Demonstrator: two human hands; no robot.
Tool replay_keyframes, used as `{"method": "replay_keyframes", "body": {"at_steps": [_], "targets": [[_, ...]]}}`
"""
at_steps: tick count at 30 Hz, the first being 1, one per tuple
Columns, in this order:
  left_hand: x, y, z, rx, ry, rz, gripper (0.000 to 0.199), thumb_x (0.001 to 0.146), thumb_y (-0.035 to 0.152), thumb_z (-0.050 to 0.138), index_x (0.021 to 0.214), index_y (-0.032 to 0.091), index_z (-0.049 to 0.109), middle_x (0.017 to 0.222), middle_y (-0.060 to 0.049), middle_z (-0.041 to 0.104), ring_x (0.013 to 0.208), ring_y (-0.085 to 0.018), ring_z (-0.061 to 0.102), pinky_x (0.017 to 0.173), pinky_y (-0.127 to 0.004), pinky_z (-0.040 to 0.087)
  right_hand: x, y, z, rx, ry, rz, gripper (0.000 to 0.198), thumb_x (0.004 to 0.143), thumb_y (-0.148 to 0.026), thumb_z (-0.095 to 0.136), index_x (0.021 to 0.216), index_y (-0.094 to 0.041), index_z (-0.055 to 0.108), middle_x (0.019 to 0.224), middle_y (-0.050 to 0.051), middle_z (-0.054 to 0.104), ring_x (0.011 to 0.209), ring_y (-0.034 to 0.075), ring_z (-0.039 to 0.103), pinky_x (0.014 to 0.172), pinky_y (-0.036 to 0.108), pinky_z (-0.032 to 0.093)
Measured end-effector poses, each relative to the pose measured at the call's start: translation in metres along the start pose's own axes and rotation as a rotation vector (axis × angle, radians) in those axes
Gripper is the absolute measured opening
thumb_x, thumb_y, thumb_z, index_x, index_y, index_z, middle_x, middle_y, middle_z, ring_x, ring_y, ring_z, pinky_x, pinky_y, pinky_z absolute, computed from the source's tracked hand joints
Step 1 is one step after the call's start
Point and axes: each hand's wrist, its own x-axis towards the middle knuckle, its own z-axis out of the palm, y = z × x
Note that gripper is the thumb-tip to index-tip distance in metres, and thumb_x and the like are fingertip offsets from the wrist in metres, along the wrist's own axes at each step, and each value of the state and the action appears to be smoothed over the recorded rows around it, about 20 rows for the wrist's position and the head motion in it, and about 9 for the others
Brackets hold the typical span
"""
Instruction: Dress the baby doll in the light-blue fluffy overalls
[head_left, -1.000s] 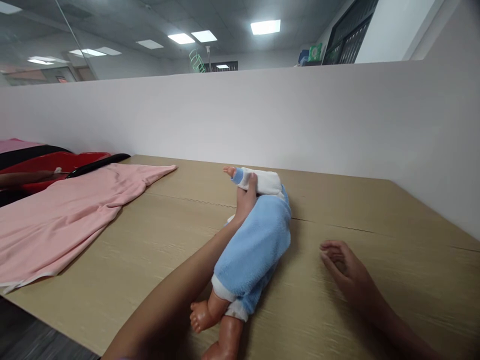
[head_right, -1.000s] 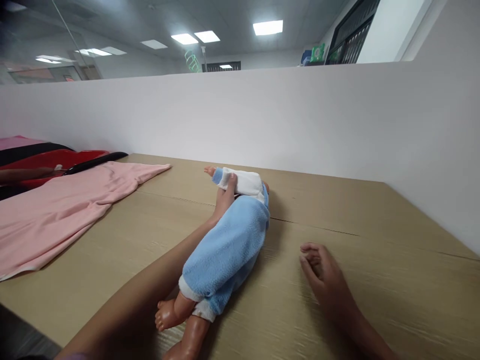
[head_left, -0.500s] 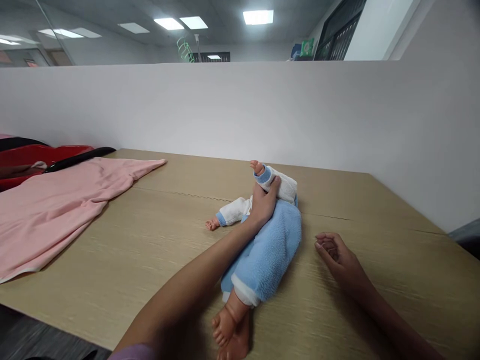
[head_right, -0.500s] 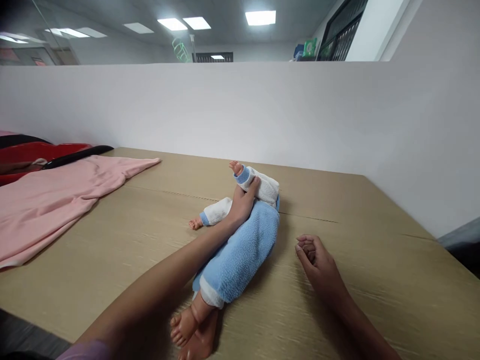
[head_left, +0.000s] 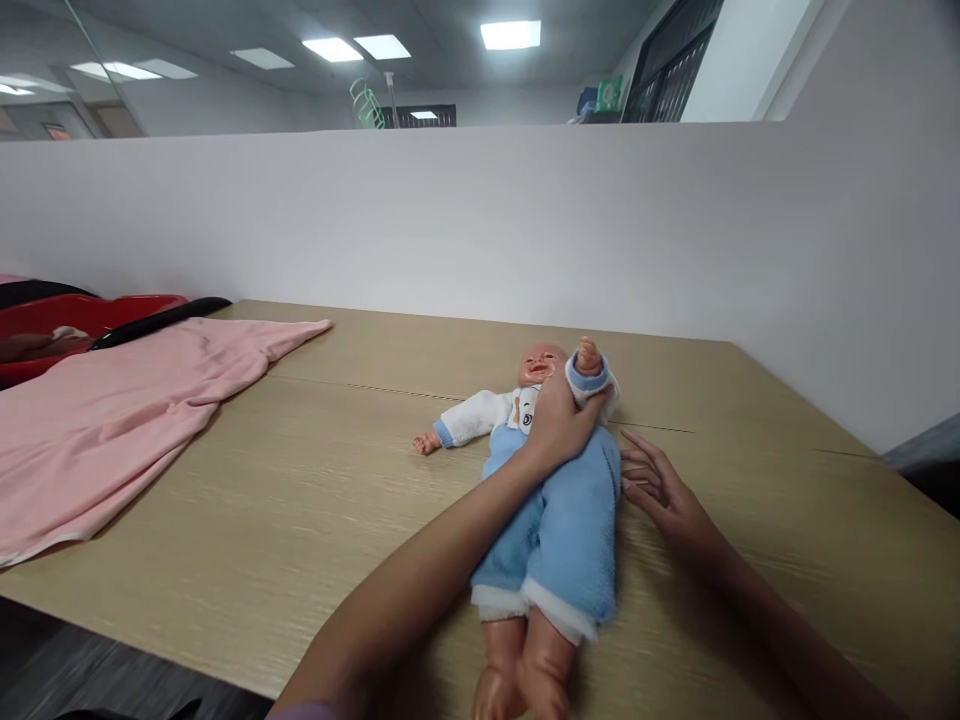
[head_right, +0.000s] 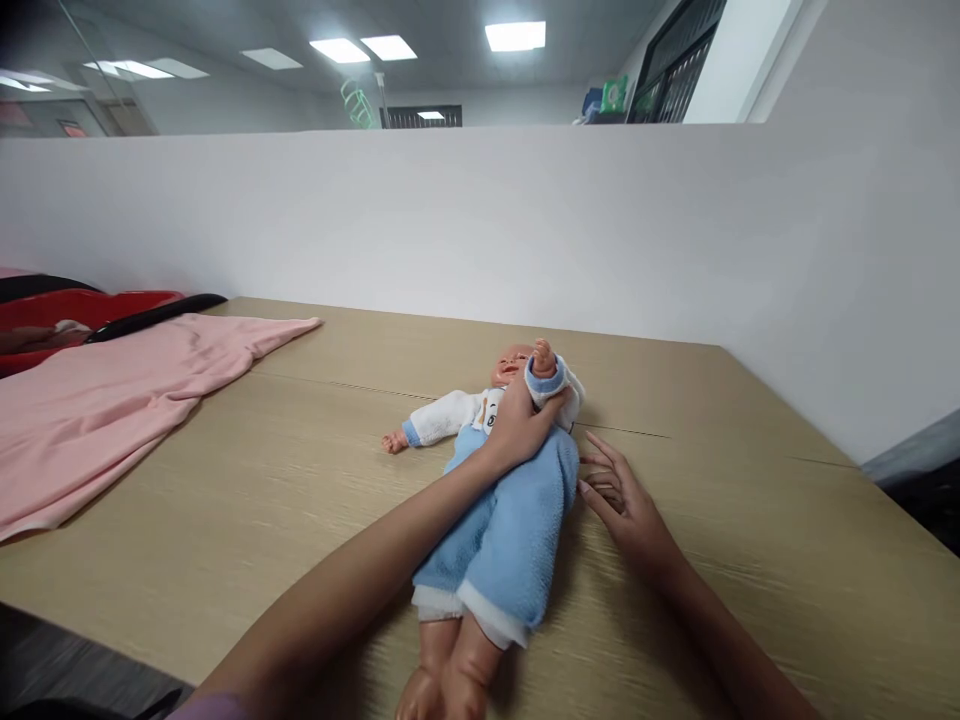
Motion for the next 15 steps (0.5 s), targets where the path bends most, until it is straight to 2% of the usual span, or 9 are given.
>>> {"method": "replay_keyframes", "body": {"at_steps": [3,7,10,13,15], "targets": [[-0.005,0.001,0.006,0.104,-0.079,0.041,0.042,0.1,0.046,0.064,0.133,0.021,0.058,0.129,-0.015,0.068,0.123,-0.034,0.061,0.109,-0.051,0.046,0.002,0.0,-0.003,0.104,-0.013,0.036,0.076,0.097,-0.063,0.063,0.163,-0.035,0.037,0.145,0.012,0.061,0.111,0.027,0.069,0.103,0.047,0.056],[-0.012,0.006,0.011,0.314,-0.199,0.1,0.037,0.099,0.046,0.064,0.124,0.019,0.059,0.122,-0.015,0.068,0.115,-0.034,0.061,0.099,-0.049,0.049,0.006,0.002,-0.009,0.369,-0.006,0.136,0.066,0.101,-0.073,0.043,0.153,-0.034,0.05,0.144,0.011,0.065,0.105,0.029,0.072,0.088,0.044,0.062],[-0.015,0.009,0.013,0.452,-0.286,0.159,0.044,0.096,0.047,0.067,0.128,0.018,0.057,0.124,-0.016,0.066,0.114,-0.036,0.061,0.098,-0.05,0.048,0.01,0.004,-0.015,0.524,-0.019,0.215,0.074,0.1,-0.08,0.027,0.144,-0.031,0.059,0.14,0.012,0.07,0.107,0.031,0.074,0.087,0.047,0.063],[-0.013,0.011,0.009,0.458,-0.447,0.252,0.054,0.091,0.048,0.072,0.135,0.02,0.057,0.128,-0.015,0.066,0.116,-0.036,0.062,0.101,-0.051,0.048,0.012,0.002,-0.023,0.642,-0.039,0.285,0.08,0.097,-0.084,0.025,0.131,-0.026,0.069,0.124,0.016,0.078,0.109,0.035,0.076,0.096,0.054,0.06],[-0.011,0.012,0.002,0.377,-0.563,0.321,0.059,0.089,0.048,0.075,0.139,0.022,0.056,0.133,-0.014,0.064,0.119,-0.033,0.063,0.104,-0.048,0.049,0.013,0.001,-0.029,0.69,0.009,0.327,0.069,0.098,-0.079,0.034,0.118,-0.026,0.074,0.113,0.017,0.08,0.108,0.036,0.077,0.098,0.056,0.059]]}}
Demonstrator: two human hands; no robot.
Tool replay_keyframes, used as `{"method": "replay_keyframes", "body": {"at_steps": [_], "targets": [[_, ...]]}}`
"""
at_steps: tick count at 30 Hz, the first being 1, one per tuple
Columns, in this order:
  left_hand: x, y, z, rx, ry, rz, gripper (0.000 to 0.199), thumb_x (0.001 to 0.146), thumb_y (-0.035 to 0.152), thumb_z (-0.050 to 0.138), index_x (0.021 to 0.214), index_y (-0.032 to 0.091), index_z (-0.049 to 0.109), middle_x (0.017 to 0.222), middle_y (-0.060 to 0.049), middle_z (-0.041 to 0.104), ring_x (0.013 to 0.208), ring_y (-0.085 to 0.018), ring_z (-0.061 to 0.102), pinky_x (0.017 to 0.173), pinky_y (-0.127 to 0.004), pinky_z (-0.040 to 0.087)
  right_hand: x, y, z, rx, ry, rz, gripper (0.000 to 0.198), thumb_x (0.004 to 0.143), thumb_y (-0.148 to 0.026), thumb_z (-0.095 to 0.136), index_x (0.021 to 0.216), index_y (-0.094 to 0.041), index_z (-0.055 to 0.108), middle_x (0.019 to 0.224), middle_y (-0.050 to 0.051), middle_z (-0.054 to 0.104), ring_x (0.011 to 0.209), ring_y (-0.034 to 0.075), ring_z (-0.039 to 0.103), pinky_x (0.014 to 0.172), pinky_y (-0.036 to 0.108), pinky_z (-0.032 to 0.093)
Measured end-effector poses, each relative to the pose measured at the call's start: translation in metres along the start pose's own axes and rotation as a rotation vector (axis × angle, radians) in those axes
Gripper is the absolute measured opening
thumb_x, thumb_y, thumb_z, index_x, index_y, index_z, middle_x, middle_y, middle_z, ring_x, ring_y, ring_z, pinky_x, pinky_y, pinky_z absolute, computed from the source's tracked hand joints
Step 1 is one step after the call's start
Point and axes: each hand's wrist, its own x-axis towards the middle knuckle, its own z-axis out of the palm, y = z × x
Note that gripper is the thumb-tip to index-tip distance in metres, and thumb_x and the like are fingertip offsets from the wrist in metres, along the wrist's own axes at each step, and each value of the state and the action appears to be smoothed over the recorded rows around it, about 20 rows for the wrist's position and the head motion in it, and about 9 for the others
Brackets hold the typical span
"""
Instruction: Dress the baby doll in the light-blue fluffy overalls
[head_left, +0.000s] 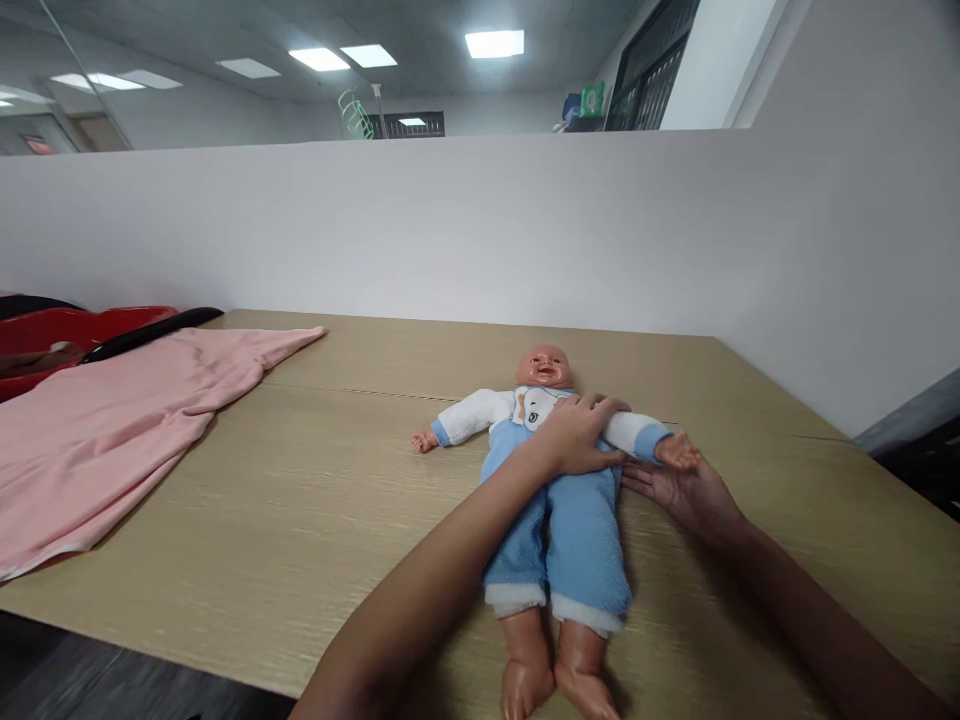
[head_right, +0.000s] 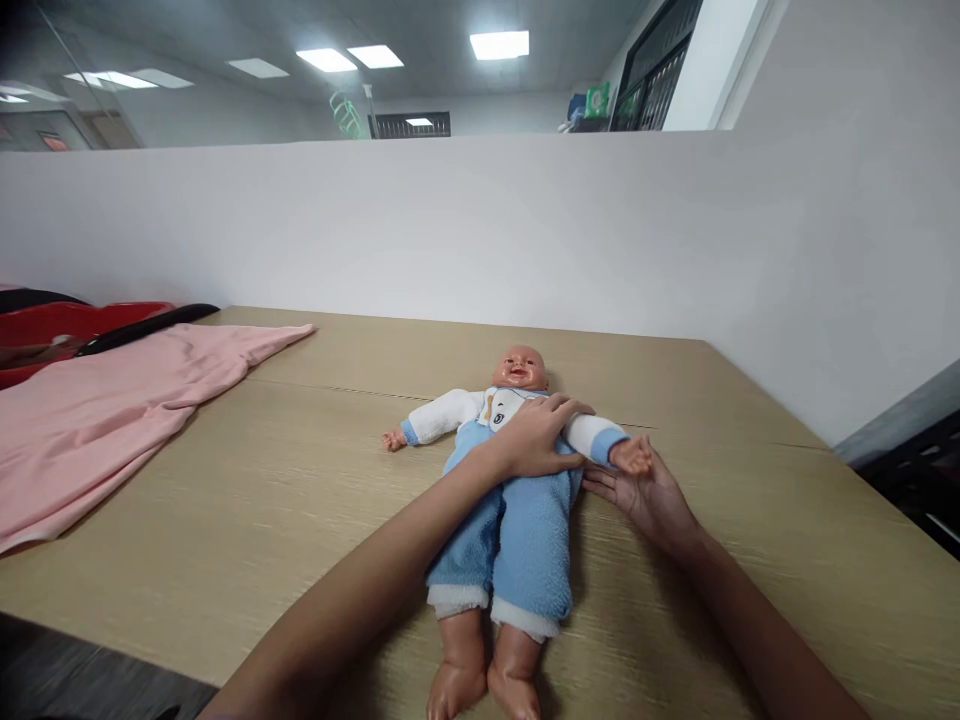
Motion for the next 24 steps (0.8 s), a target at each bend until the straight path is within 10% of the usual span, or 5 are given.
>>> {"method": "replay_keyframes", "body": {"at_steps": [4,9,13,19,24], "targets": [[-0.016,-0.017,-0.03,-0.088,0.098,-0.001,0.043,0.098,0.051,0.065,0.132,0.024,0.062,0.138,-0.014,0.064,0.13,-0.029,0.06,0.115,-0.043,0.044,-0.001,-0.007,-0.008,-0.097,0.057,0.035,0.051,0.099,-0.067,0.047,0.098,-0.026,0.078,0.107,0.015,0.082,0.104,0.035,0.078,0.092,0.054,0.063],[-0.064,-0.071,-0.087,-0.039,0.248,-0.69,0.043,0.099,0.057,0.059,0.121,0.022,0.067,0.136,-0.015,0.068,0.135,-0.033,0.056,0.121,-0.045,0.034,0.001,-0.007,-0.012,-0.312,0.082,-0.034,0.038,0.094,-0.058,0.06,0.107,-0.028,0.078,0.116,0.008,0.083,0.109,0.032,0.078,0.097,0.046,0.065],[-0.105,-0.102,-0.11,-0.138,0.094,-0.858,0.058,0.091,0.072,0.061,0.093,0.015,0.074,0.097,-0.019,0.078,0.099,-0.039,0.069,0.099,-0.048,0.048,-0.002,-0.002,-0.001,-0.268,0.139,-0.112,0.043,0.09,-0.047,0.067,0.13,-0.031,0.07,0.137,0.004,0.076,0.122,0.028,0.074,0.104,0.041,0.062],[-0.107,-0.06,-0.071,-0.426,0.052,-0.766,0.076,0.098,0.08,0.036,0.124,0.02,0.075,0.125,-0.01,0.079,0.114,-0.031,0.072,0.101,-0.039,0.053,-0.015,0.02,0.056,-0.195,0.199,-0.136,0.047,0.093,-0.05,0.067,0.134,-0.027,0.067,0.124,0.007,0.081,0.109,0.031,0.078,0.092,0.046,0.068],[-0.087,-0.009,-0.062,-0.573,0.331,-0.796,0.067,0.091,0.076,0.06,0.132,0.025,0.072,0.14,-0.013,0.072,0.137,-0.037,0.062,0.117,-0.047,0.043,-0.032,0.024,0.101,0.007,0.188,-0.206,0.052,0.095,-0.056,0.069,0.141,-0.035,0.061,0.141,0.0,0.074,0.137,0.028,0.065,0.117,0.048,0.056]]}}
